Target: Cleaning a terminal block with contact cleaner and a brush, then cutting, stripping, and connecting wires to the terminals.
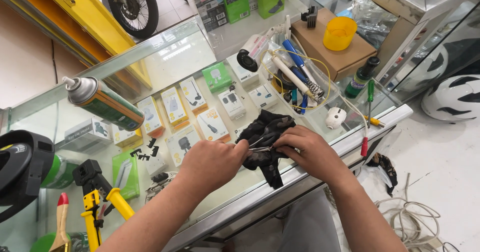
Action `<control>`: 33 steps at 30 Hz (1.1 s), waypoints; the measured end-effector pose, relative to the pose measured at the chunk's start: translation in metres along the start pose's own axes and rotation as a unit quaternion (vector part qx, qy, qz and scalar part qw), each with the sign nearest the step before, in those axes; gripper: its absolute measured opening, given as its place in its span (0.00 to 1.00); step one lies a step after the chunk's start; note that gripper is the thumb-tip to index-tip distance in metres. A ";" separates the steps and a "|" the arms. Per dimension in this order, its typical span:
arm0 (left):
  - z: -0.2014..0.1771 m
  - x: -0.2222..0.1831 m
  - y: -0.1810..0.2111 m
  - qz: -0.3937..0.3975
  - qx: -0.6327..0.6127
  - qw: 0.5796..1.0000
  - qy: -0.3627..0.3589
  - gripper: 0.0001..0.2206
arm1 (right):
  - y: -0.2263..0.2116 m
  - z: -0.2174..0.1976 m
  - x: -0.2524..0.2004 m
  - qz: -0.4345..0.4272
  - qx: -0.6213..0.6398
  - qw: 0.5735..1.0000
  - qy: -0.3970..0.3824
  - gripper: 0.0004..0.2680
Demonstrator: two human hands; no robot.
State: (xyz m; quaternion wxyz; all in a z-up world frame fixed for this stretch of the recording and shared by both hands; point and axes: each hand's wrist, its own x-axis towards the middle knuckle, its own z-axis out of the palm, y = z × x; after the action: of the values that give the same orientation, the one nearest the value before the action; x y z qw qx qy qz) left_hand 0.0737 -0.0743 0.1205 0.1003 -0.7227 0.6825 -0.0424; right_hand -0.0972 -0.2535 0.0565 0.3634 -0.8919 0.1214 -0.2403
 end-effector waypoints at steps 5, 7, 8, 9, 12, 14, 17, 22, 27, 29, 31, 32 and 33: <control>0.001 0.007 -0.001 0.025 0.004 1.000 -0.009 0.10 | 0.006 0.004 0.000 -0.003 -0.027 1.000 -0.010 0.04; 0.002 0.008 -0.001 0.032 0.004 0.999 -0.008 0.10 | 0.007 0.004 0.000 -0.006 -0.035 0.999 -0.014 0.03; 0.004 0.008 -0.003 0.037 0.006 0.999 -0.004 0.09 | 0.008 0.004 0.001 -0.015 -0.041 0.999 -0.018 0.03; 0.006 0.009 -0.004 0.043 0.008 0.999 -0.001 0.09 | 0.008 0.003 0.001 -0.024 -0.047 0.998 -0.023 0.03; 0.001 0.009 -0.005 0.057 0.006 0.998 -0.014 0.10 | 0.011 0.004 0.001 -0.035 -0.066 0.997 -0.027 0.03; 0.011 0.011 -0.006 0.064 0.017 0.998 -0.014 0.09 | 0.011 0.004 0.001 -0.036 -0.064 0.997 -0.029 0.03; 0.006 0.013 -0.007 0.072 0.031 0.997 -0.018 0.09 | 0.011 0.004 0.001 -0.038 -0.062 0.997 -0.030 0.03; -0.001 0.016 -0.011 0.075 0.038 0.996 -0.028 0.10 | 0.012 0.005 0.000 -0.037 -0.072 0.996 -0.025 0.04; 0.016 0.018 -0.012 0.088 0.035 0.995 -0.029 0.10 | 0.018 0.008 -0.001 -0.054 -0.089 0.994 -0.025 0.04; 0.012 0.017 -0.013 0.093 0.041 0.995 -0.022 0.09 | 0.015 0.006 -0.001 -0.058 -0.091 0.994 -0.023 0.04; 0.012 0.017 -0.015 0.097 0.047 0.994 -0.015 0.09 | 0.014 0.006 -0.001 -0.063 -0.093 0.993 -0.021 0.05; 0.014 0.018 -0.016 0.097 0.043 0.994 -0.016 0.09 | 0.015 0.007 -0.001 -0.063 -0.094 0.993 -0.021 0.05; 0.016 0.018 -0.016 0.097 0.039 0.994 -0.018 0.09 | 0.016 0.007 -0.001 -0.063 -0.094 0.993 -0.020 0.05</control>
State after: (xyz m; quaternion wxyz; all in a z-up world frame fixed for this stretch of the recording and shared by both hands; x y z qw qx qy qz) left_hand 0.0940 -0.0897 0.1067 0.1439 -0.6495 0.7452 -0.0461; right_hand -0.0951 -0.2602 0.0401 0.2648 -0.9325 0.0792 -0.2323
